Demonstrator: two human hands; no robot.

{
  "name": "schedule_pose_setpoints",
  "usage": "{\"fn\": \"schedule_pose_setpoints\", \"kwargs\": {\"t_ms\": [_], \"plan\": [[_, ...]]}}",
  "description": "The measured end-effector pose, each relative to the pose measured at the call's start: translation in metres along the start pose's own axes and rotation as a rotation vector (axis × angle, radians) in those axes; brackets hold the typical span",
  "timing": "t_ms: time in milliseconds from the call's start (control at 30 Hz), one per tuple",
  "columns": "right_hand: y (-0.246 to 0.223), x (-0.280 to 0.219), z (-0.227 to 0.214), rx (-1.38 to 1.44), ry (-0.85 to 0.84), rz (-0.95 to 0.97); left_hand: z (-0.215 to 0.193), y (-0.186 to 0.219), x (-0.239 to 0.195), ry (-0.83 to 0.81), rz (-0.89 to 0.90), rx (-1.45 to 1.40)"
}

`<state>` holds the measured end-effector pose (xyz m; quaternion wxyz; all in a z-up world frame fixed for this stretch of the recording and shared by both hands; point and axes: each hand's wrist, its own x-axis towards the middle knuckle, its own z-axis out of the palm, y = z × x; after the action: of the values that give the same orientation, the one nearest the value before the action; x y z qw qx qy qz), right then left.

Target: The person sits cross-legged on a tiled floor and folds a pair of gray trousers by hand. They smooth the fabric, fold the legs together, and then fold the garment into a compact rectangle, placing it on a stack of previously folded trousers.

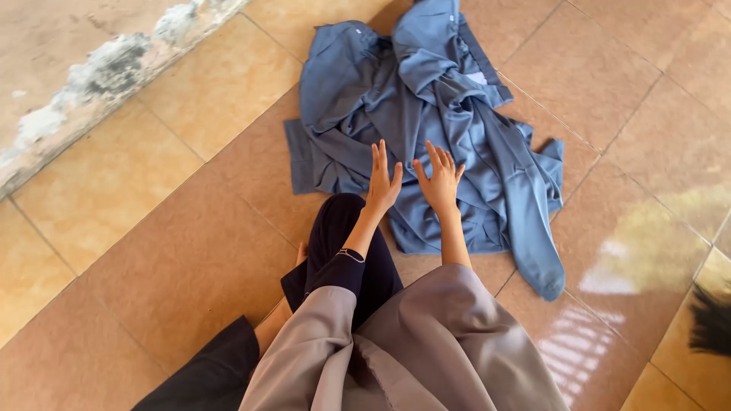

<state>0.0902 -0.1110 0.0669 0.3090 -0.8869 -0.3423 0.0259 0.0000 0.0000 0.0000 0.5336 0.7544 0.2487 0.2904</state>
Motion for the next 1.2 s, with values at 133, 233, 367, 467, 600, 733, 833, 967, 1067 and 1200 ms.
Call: {"fn": "schedule_pose_setpoints", "kwargs": {"t_ms": [133,233,367,467,600,733,833,967,1067,1200], "plan": [[0.047,-0.007,0.025,-0.059,-0.048,0.085,0.018,-0.025,-0.02,-0.097,-0.038,-0.035],[0.079,-0.009,0.054,-0.027,-0.092,0.157,0.028,-0.065,-0.031,-0.14,-0.141,-0.11],[0.133,-0.011,0.115,0.196,-0.199,0.264,0.014,-0.048,-0.026,-0.156,-0.289,-0.133],[0.161,-0.013,0.149,0.11,-0.292,0.337,0.002,-0.04,-0.022,-0.148,-0.375,-0.203],[0.182,0.002,0.172,-0.09,-0.168,0.345,0.005,-0.053,-0.019,-0.189,-0.431,-0.22],[0.207,0.025,0.173,-0.191,-0.106,0.345,0.003,-0.047,-0.017,-0.21,-0.447,-0.222],[0.214,0.036,0.154,-0.277,-0.034,0.238,-0.001,-0.033,-0.016,-0.194,-0.495,-0.304],[0.186,-0.002,0.132,-0.087,-0.073,0.113,-0.004,-0.024,-0.013,-0.148,-0.58,-0.477],[0.151,-0.057,0.14,0.067,-0.215,0.101,-0.004,-0.026,-0.01,-0.178,-0.623,-0.482],[0.096,-0.102,0.132,0.323,-0.486,0.06,0.005,-0.062,-0.013,-0.16,-0.577,-0.281]]}}
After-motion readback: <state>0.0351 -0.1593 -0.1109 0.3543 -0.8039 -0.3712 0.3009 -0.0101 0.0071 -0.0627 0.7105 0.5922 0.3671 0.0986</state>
